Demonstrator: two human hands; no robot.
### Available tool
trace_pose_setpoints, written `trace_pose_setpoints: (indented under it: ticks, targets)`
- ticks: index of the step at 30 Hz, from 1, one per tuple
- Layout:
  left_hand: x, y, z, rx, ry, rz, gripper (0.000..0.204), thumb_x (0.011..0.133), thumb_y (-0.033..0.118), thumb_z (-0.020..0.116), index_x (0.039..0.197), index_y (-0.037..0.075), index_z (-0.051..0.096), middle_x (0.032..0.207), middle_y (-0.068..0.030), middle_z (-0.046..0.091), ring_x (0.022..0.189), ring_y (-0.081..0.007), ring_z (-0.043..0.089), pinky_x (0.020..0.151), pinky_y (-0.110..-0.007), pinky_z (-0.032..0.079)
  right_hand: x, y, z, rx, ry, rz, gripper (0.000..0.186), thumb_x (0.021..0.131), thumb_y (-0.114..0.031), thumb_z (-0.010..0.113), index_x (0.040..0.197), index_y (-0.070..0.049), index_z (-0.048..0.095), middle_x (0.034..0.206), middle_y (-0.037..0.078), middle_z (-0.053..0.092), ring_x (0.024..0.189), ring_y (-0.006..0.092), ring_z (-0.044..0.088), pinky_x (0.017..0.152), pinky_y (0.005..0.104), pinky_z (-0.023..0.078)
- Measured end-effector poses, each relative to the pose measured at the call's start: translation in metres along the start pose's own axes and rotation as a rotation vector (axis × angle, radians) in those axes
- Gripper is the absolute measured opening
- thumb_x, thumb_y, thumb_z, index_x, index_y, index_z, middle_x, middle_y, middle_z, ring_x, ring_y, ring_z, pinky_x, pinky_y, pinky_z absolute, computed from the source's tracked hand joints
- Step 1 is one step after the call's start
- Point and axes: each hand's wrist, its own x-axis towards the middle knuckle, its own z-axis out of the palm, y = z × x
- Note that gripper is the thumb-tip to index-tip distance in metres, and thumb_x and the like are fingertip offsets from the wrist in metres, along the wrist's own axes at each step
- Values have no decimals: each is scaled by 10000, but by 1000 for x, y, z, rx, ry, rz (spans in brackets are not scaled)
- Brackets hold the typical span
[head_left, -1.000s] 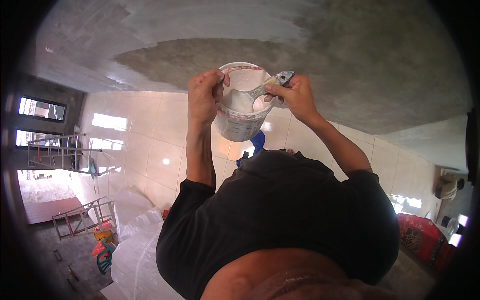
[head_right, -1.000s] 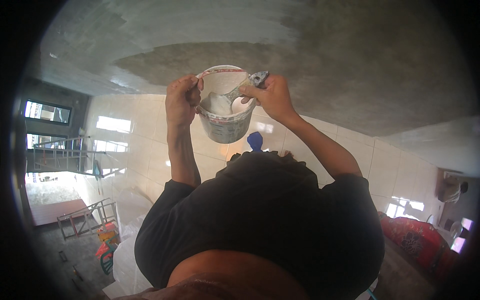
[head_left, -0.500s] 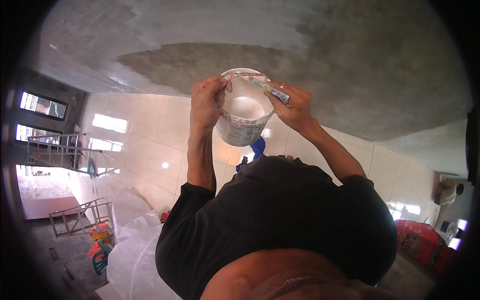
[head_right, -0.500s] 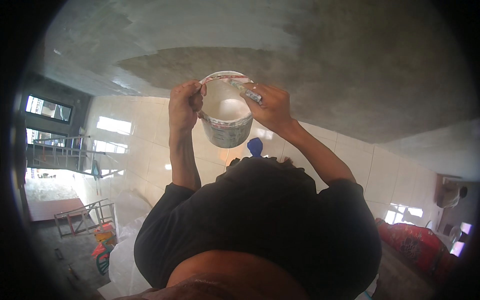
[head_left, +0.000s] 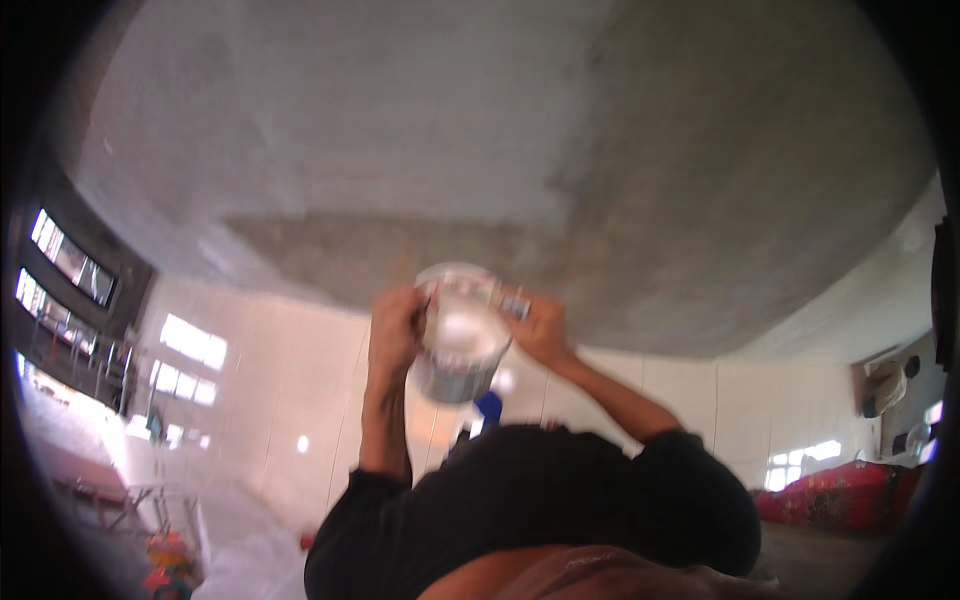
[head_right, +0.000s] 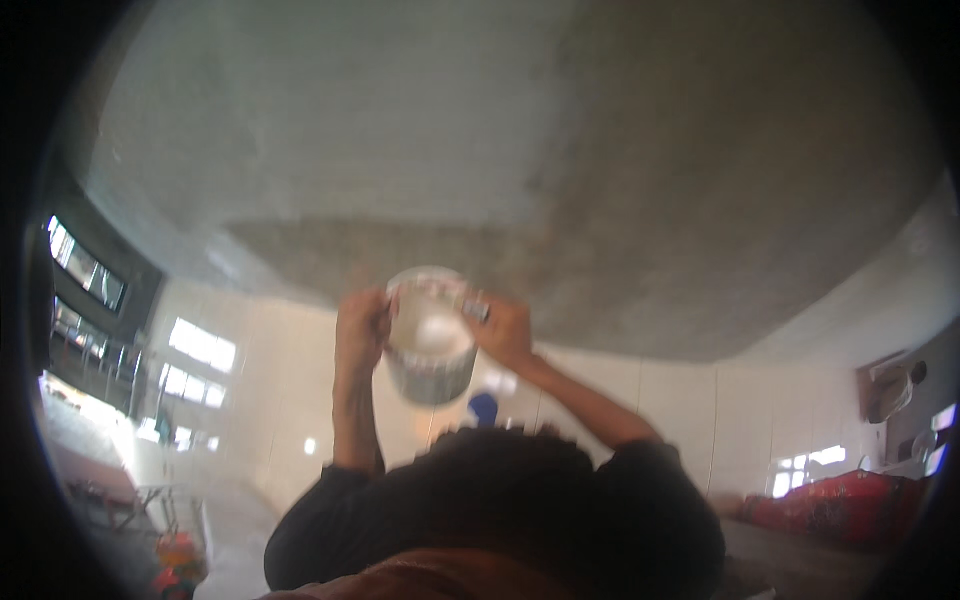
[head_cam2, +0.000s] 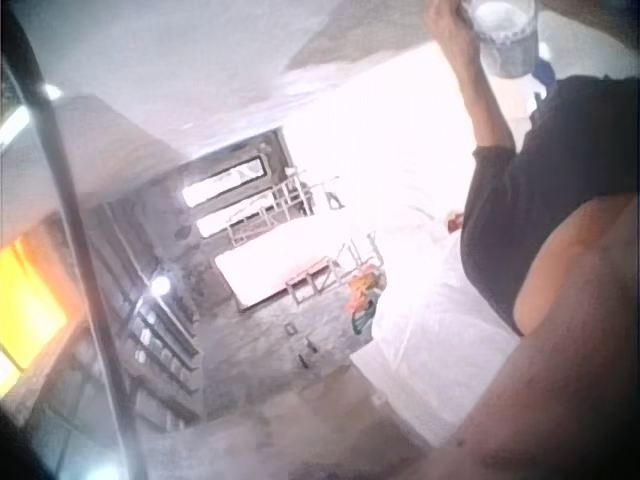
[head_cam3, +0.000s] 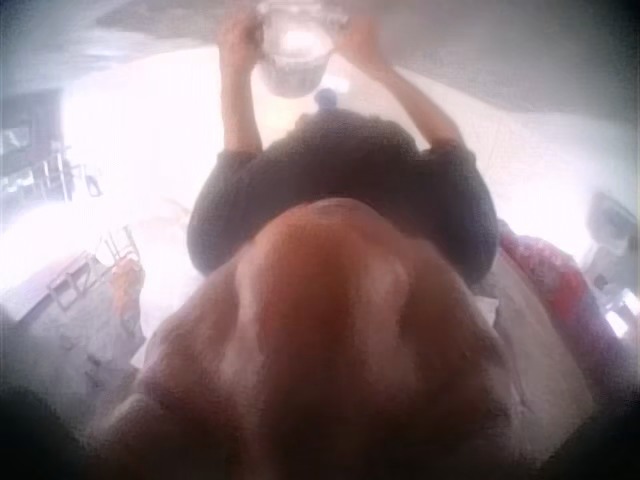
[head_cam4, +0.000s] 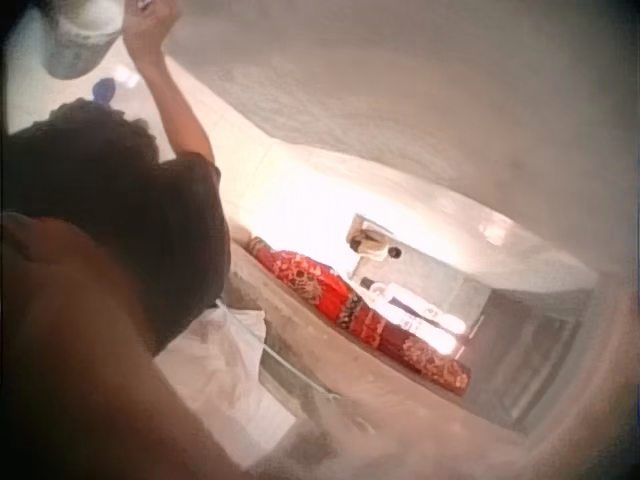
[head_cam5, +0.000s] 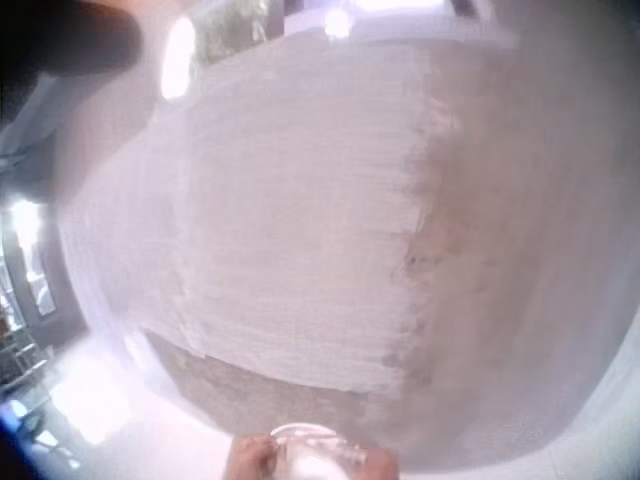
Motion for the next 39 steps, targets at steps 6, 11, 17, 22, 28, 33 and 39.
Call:
trace_pose_setpoints:
  ticks: [6,11,17,22,28,33,39]
  targets:
    - [17,0,0,-84,6,-77,259,878,184,527,660,55,581,499,75,367,409,-33,279,379,-245,182,19,-21,-34,331,-63,269,143,862,-141,736,902,-4,732,752,57,715,583,96,571,540,270,454]
    - [22,-8,-6,-139,20,-19,243,867,162,513,661,48,574,494,71,353,402,-36,263,377,-239,173,50,-33,-117,492,49,400,108,879,-116,709,841,-15,716,762,45,712,640,88,609,549,247,451]
    - [10,-4,1,-84,89,40,238,863,158,510,664,45,576,490,73,351,402,-34,256,380,-240,172,168,-57,-240,291,464,22,109,861,-74,633,857,10,702,787,87,717,672,157,669,560,270,483]
    - [11,-11,-2,-70,153,28,240,864,165,514,661,51,573,496,76,354,406,-33,256,386,-239,166,299,-111,-325,394,633,-325,102,865,-100,655,883,-18,712,824,75,727,732,179,710,573,265,478]
    - [4,-11,-1,-91,253,43,239,858,162,519,649,55,562,498,73,355,407,-35,260,386,-239,168,435,-181,-331,517,567,-491,98,846,-73,691,892,13,679,877,92,726,813,222,739,609,269,516]
    - [-2,-4,1,-82,298,56,244,849,149,516,628,50,550,493,70,350,399,-39,257,379,-239,173,527,-214,-300,488,686,-462,176,832,-149,665,763,13,679,701,134,706,618,190,708,509,297,541]
    - [-6,-9,-4,-119,310,43,208,803,175,529,631,59,545,481,78,337,383,-30,254,352,-231,161,554,-222,-328,-159,1080,-491,318,776,-239,686,671,61,679,664,171,698,574,253,694,609,368,544]
